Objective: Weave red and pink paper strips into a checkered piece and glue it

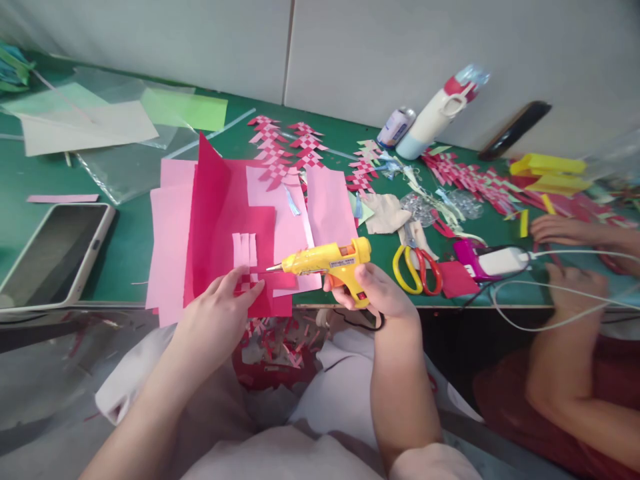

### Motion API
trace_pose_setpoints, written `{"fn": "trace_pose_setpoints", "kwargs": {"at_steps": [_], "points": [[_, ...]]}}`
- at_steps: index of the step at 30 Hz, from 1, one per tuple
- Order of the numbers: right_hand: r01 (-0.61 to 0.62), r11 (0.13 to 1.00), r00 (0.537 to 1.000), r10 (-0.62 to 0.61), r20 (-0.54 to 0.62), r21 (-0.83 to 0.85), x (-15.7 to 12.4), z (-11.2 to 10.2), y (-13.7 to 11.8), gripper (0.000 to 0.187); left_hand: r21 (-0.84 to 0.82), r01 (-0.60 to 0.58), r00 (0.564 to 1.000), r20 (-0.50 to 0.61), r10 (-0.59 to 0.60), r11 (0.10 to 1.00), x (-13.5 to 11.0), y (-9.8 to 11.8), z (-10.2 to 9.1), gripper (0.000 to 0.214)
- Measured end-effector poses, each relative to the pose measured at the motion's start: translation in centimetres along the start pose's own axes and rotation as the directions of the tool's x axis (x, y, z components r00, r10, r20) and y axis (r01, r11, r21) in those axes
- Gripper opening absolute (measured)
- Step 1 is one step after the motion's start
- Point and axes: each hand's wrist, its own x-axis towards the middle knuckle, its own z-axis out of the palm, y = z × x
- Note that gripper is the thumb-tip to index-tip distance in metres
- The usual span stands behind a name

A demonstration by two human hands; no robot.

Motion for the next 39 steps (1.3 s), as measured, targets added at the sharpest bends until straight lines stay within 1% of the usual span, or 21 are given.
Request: {"fn": "trace_pose_setpoints", "kwargs": {"at_steps": [5,9,11,14,16,19,22,24,27,30,34,36,38,39], "points": [[0.010,1.000,1.000,-0.010,-0.003,-0.014,0.1,0.0,0.0,0.058,-0.055,-0.032,0.998,0.045,0.034,0.998,-0.4,-0.7,-0.5,0.049],[-0.001,1.000,1.000,0.001,-0.002,-0.015,0.1,0.1,-0.1,0.058,-0.081,-0.018,1.000,0.014,0.019,0.997,-0.5,-0.8,-0.3,0.051],[0.001,1.000,1.000,-0.001,-0.025,-0.006,0.1,0.2,-0.2,0.058,-0.072,-0.020,1.000,0.002,0.021,0.997,-0.5,-0.6,-0.1,0.051],[-0.007,1.000,0.998,0.007,-0.055,0.002,0.1,0.3,-0.2,0.058,-0.074,-0.028,0.999,0.040,0.031,0.997,-0.7,-0.5,-0.2,0.050],[-0.019,1.000,0.999,0.019,-0.047,-0.004,0.1,0.2,-0.1,0.058,-0.120,-0.053,0.996,0.064,0.061,0.991,-0.9,-0.7,-0.5,0.049],[-0.028,0.999,0.999,0.028,-0.030,-0.019,0.1,0.1,-0.1,0.057,-0.222,-0.074,0.994,0.059,0.090,0.972,-1.1,-1.2,-0.9,0.045],[-0.019,1.000,0.999,0.018,-0.038,-0.021,0.1,0.1,-0.2,0.056,-0.300,-0.037,0.997,0.048,0.054,0.953,-1.3,-1.7,-1.2,0.039],[-0.017,1.000,0.999,0.016,-0.052,-0.016,0.1,0.2,-0.3,0.056,-0.320,-0.034,0.999,0.007,0.039,0.947,-1.4,-1.8,-1.2,0.036],[-0.026,0.999,0.997,0.024,-0.069,-0.027,0.3,0.2,-0.1,0.057,-0.291,-0.110,0.990,-0.121,0.077,0.950,-1.8,-1.4,-0.9,0.036],[-0.011,0.999,0.998,0.008,-0.066,-0.048,0.7,0.3,0.3,0.059,-0.201,-0.156,0.970,-0.216,0.111,0.967,-2.5,-0.6,-0.1,0.035],[0.048,0.998,0.996,-0.050,-0.079,-0.030,1.8,1.4,1.0,0.060,-0.040,-0.156,0.961,-0.239,0.142,0.987,-3.3,1.0,1.1,0.037],[0.063,0.998,0.994,-0.063,-0.087,-0.010,2.5,2.3,1.2,0.061,0.013,-0.136,0.964,-0.229,0.135,0.991,-3.5,1.6,1.5,0.036],[0.070,0.998,0.997,-0.070,-0.046,0.002,3.2,3.2,1.3,0.062,0.050,-0.116,0.969,-0.212,0.124,0.992,-3.6,2.1,1.8,0.036],[0.081,0.997,0.996,-0.080,-0.046,0.013,3.5,3.6,1.5,0.062,0.063,-0.110,0.971,-0.205,0.120,0.992,-3.6,2.2,1.9,0.037]]}}
